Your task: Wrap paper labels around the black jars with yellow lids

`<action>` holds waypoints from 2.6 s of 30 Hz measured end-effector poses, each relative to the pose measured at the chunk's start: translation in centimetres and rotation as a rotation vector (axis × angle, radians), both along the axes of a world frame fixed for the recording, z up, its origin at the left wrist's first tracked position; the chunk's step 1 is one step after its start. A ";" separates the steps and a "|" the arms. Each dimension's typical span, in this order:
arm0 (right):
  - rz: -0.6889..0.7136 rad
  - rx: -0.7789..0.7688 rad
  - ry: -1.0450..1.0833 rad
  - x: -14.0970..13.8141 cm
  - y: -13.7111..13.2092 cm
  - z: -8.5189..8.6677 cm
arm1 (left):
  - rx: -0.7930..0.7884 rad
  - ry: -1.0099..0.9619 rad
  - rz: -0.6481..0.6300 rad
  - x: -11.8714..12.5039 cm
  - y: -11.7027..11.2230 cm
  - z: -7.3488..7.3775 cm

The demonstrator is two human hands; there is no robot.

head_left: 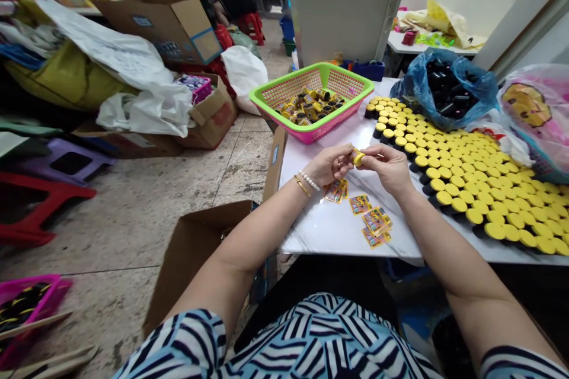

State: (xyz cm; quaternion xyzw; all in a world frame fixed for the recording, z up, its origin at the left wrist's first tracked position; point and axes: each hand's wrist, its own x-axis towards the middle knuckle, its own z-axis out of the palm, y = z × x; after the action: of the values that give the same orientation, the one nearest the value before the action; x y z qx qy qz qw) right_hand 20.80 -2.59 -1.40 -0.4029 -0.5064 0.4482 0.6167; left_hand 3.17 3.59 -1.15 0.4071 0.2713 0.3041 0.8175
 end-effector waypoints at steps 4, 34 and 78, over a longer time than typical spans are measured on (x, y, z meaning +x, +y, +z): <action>0.049 -0.003 -0.046 0.0 -0.2 0.2 | 0.038 0.059 -0.010 0.0 -0.2 0.2; 0.022 0.164 -0.431 -0.5 -0.9 0.0 | -0.072 0.125 -0.097 0.0 -0.3 0.1; -0.195 0.055 -0.277 -0.9 -0.2 -1.0 | 0.272 0.015 0.242 -0.1 0.0 -0.6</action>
State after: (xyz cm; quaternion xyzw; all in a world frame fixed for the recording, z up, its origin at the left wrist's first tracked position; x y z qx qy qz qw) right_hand 19.88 -2.81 -2.35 -0.4909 -0.5572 0.3123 0.5925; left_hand 3.08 3.59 -1.78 0.4805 0.2808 0.4312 0.7102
